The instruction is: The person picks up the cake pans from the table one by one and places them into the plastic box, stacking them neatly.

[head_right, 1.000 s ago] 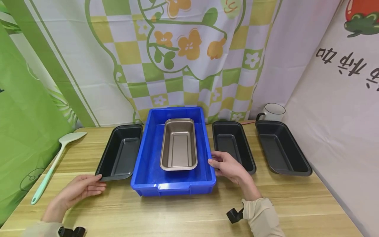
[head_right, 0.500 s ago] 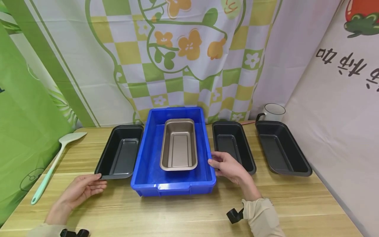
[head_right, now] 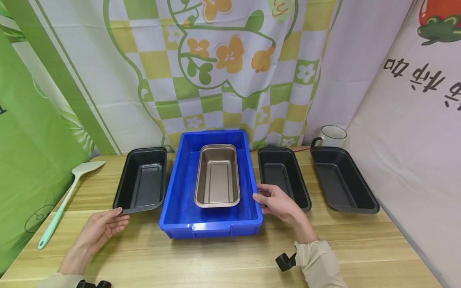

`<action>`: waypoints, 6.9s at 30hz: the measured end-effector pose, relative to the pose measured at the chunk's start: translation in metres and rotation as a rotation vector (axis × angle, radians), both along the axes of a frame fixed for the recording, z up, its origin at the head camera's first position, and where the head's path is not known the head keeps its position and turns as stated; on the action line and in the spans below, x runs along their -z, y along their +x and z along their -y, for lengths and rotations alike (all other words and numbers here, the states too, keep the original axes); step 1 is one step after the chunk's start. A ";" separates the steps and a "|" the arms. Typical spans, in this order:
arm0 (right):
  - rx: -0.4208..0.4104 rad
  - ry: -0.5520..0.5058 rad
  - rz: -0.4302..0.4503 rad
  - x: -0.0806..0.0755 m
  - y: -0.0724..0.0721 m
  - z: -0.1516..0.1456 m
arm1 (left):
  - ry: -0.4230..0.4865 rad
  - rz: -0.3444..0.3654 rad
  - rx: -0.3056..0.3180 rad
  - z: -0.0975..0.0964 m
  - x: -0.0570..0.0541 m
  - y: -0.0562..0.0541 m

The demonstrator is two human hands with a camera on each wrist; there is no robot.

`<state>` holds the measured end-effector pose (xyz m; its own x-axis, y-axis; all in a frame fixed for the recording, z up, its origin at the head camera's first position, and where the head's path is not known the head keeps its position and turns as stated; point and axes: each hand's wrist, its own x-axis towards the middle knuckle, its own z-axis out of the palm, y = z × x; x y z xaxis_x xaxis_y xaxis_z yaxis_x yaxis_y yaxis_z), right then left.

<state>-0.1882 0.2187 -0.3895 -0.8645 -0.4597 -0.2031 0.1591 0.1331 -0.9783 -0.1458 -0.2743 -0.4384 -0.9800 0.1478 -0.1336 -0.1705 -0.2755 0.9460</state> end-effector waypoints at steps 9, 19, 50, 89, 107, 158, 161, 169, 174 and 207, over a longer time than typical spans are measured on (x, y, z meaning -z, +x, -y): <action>0.005 0.001 0.001 -0.003 0.002 0.000 | 0.016 -0.054 -0.032 -0.008 -0.021 -0.012; -0.006 -0.015 0.001 -0.003 0.002 0.000 | 0.034 -0.133 0.018 -0.033 -0.049 -0.030; 0.005 0.003 -0.008 -0.001 0.000 -0.001 | -0.064 -0.062 0.137 -0.122 -0.078 -0.062; 0.020 0.013 0.003 -0.002 0.001 0.001 | -0.648 -0.023 0.288 -0.169 -0.092 -0.060; 0.014 -0.004 0.003 0.000 0.001 0.001 | -0.908 0.012 0.286 -0.186 -0.088 -0.056; 0.000 -0.026 0.008 0.002 0.000 -0.001 | -0.283 -0.091 0.220 -0.092 -0.015 -0.066; 0.002 -0.023 0.005 0.002 0.000 -0.002 | -0.270 -0.105 0.237 -0.093 -0.012 -0.067; -0.001 -0.027 0.013 0.002 0.000 -0.002 | -0.254 -0.069 0.216 -0.094 -0.012 -0.067; -0.006 -0.031 0.012 0.001 0.000 -0.001 | -0.247 -0.046 0.210 -0.097 -0.017 -0.064; 0.237 0.040 -0.303 -0.039 0.010 -0.035 | -0.268 -0.043 0.254 -0.095 -0.022 -0.066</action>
